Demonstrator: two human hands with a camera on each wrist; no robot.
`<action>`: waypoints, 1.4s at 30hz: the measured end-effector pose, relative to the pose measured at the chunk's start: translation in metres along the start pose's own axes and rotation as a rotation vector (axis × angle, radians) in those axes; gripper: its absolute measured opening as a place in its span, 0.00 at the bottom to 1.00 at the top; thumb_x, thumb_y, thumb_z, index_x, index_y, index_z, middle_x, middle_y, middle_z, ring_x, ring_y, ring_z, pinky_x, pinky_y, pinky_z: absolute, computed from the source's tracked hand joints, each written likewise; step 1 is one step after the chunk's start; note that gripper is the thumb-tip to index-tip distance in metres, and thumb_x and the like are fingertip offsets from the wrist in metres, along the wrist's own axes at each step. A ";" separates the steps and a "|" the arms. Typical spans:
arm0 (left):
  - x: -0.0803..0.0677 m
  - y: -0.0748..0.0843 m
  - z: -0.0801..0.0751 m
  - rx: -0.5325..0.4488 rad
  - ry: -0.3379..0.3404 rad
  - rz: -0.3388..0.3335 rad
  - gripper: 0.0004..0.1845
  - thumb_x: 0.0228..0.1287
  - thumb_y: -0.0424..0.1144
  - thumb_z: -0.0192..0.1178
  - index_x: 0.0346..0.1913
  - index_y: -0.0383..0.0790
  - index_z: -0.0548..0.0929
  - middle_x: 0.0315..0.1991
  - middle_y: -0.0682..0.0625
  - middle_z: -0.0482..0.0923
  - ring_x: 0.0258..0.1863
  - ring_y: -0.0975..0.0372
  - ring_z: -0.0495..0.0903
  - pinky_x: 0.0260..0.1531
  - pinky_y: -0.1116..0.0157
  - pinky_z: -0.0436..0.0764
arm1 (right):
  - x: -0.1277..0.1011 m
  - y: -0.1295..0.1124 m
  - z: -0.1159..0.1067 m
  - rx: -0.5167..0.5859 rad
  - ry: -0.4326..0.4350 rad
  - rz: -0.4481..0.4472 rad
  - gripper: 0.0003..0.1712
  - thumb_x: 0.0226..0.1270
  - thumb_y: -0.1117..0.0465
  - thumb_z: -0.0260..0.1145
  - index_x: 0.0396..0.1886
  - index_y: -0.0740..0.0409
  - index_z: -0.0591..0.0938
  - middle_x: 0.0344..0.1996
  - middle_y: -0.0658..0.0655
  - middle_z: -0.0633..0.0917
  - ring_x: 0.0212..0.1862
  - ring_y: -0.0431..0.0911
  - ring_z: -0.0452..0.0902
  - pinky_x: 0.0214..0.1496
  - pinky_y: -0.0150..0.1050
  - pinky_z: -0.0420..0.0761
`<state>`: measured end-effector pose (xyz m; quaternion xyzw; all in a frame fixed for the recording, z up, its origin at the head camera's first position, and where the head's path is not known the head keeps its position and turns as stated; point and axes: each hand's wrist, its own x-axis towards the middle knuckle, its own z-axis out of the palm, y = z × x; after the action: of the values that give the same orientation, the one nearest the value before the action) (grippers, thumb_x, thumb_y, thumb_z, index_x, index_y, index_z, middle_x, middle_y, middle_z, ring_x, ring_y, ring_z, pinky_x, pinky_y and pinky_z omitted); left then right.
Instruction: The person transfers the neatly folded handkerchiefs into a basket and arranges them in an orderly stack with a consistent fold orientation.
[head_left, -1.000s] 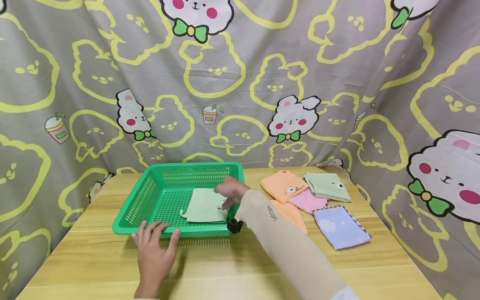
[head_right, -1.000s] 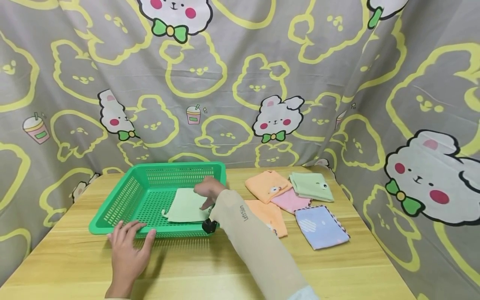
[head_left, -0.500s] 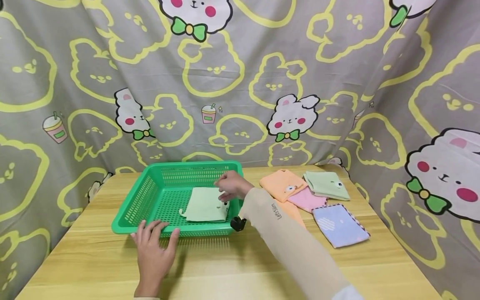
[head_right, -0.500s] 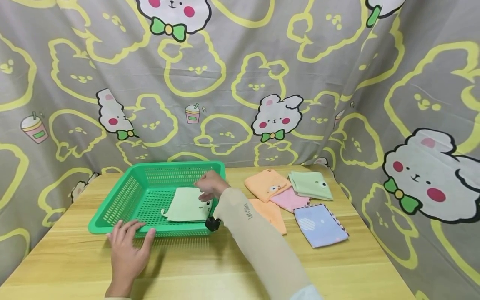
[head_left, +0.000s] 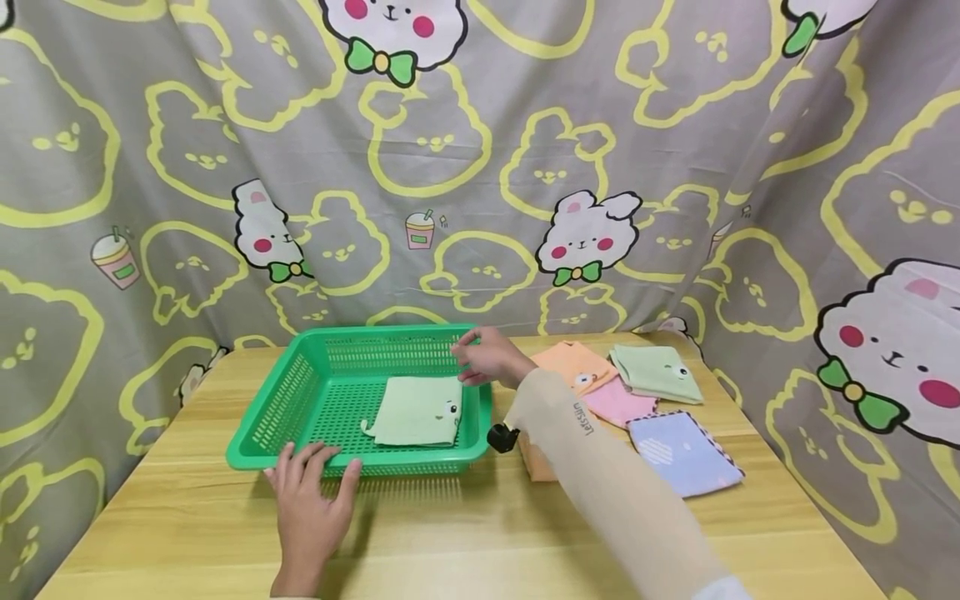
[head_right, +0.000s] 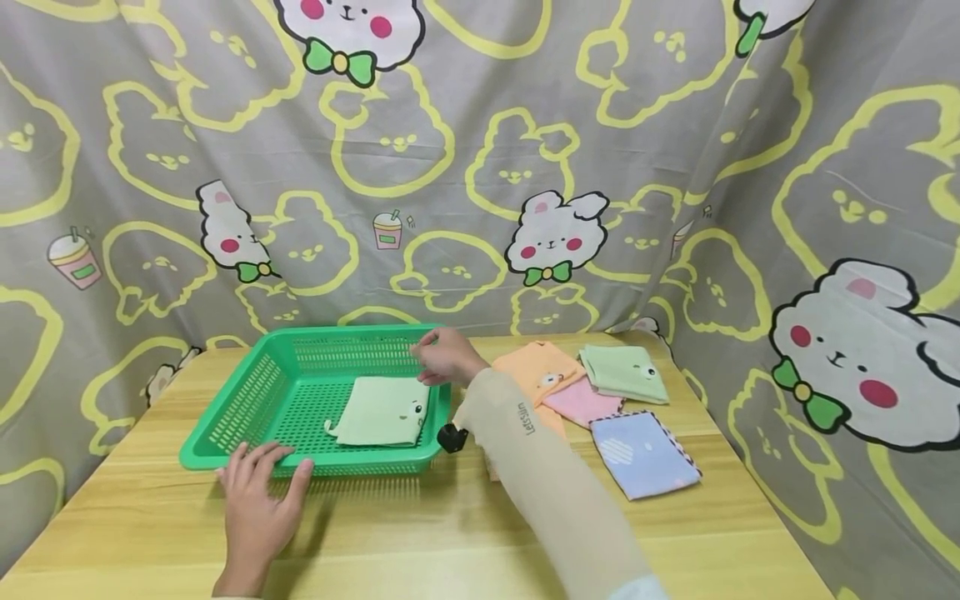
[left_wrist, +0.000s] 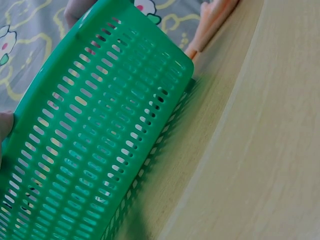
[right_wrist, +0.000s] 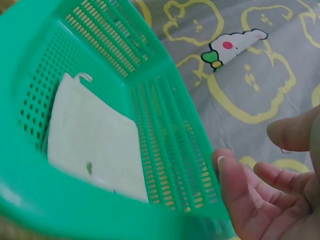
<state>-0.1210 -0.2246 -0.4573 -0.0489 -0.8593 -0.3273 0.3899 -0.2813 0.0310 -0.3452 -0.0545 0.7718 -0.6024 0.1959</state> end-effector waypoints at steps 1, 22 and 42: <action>0.000 0.000 0.000 0.001 0.002 0.002 0.17 0.57 0.40 0.67 0.42 0.29 0.81 0.50 0.32 0.74 0.64 0.29 0.56 0.61 0.30 0.35 | -0.001 0.000 -0.003 -0.001 0.006 -0.001 0.17 0.73 0.58 0.60 0.54 0.62 0.71 0.43 0.64 0.79 0.37 0.56 0.83 0.40 0.45 0.84; -0.003 -0.001 0.001 -0.003 0.002 -0.010 0.17 0.56 0.40 0.68 0.42 0.30 0.81 0.49 0.32 0.75 0.64 0.29 0.56 0.61 0.30 0.35 | -0.016 0.031 -0.088 -0.162 0.128 -0.027 0.21 0.75 0.55 0.56 0.59 0.64 0.71 0.51 0.66 0.79 0.43 0.51 0.82 0.50 0.49 0.80; -0.001 -0.003 0.003 0.005 0.007 -0.016 0.16 0.57 0.41 0.67 0.42 0.31 0.81 0.50 0.33 0.75 0.64 0.29 0.57 0.62 0.31 0.36 | -0.029 0.080 -0.164 -0.178 0.327 0.064 0.23 0.75 0.55 0.53 0.62 0.66 0.67 0.59 0.72 0.73 0.53 0.58 0.77 0.55 0.50 0.77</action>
<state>-0.1227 -0.2247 -0.4610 -0.0401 -0.8590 -0.3284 0.3906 -0.3032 0.2105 -0.3825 0.0514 0.8450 -0.5260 0.0813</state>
